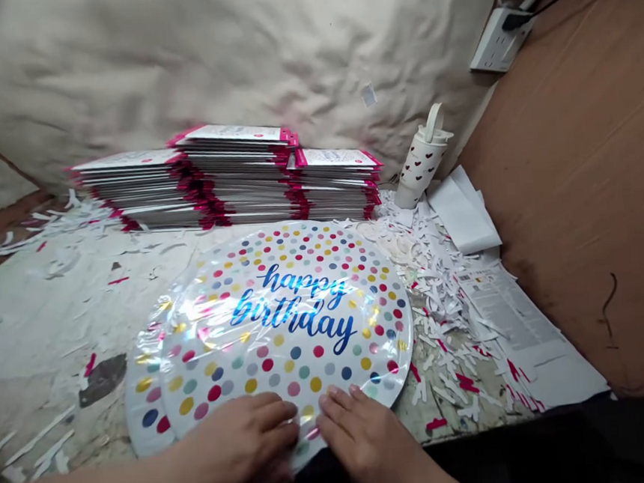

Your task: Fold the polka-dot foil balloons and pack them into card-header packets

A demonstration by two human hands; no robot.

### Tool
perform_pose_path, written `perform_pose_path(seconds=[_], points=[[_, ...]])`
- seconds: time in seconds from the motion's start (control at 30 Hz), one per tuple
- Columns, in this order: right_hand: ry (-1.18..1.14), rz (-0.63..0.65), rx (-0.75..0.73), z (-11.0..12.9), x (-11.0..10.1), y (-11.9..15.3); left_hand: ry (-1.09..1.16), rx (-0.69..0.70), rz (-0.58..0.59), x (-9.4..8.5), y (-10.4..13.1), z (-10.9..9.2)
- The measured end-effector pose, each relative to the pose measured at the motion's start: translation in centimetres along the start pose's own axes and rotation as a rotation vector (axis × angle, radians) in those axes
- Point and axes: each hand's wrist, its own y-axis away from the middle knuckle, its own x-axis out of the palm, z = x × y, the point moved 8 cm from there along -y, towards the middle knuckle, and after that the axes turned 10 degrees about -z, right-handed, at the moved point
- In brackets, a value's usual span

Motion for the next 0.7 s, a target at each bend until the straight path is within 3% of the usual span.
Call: perform_pose_path(seconds=[0.07, 0.17, 0.23, 0.3, 0.37, 0.43, 0.5, 0.6, 0.7], points=[[-0.097, -0.078, 0.112, -0.3, -0.5, -0.1, -0.004, -0.018, -0.014, 2.5, 2.5, -1.6], [-0.296, -0.116, 0.297, -1.0, -0.7, -0.4, 0.049, -0.119, -0.011, 3.8, 3.5, -1.2], [-0.399, -0.04, 0.417, -1.7, -0.4, -0.8, 0.247, -0.31, 0.067, 4.1, 3.4, 0.7], [-0.478, 0.108, 0.53, -2.4, 0.1, -1.1, 0.544, -0.571, 0.187, 4.6, 3.5, 2.9], [-0.559, 0.247, 0.591, -2.9, 0.6, -1.4, 0.774, -0.744, 0.269, 4.8, 3.4, 4.3], [-0.617, 0.309, 0.616, -3.2, 1.0, -1.7, 0.86, -0.785, 0.265, 4.5, 2.9, 5.3], [-0.608, 0.291, 0.655, -3.8, 1.4, -1.9, 0.864, -0.786, 0.263, 4.3, 2.5, 6.0], [-0.55, 0.231, 0.734, -4.7, 1.7, -2.1, 0.865, -0.788, 0.298, 4.4, 2.0, 5.9], [-0.643, 0.271, 0.711, -3.8, 2.1, -2.9, 0.729, -0.706, 0.224, 3.2, 0.8, 5.5]])
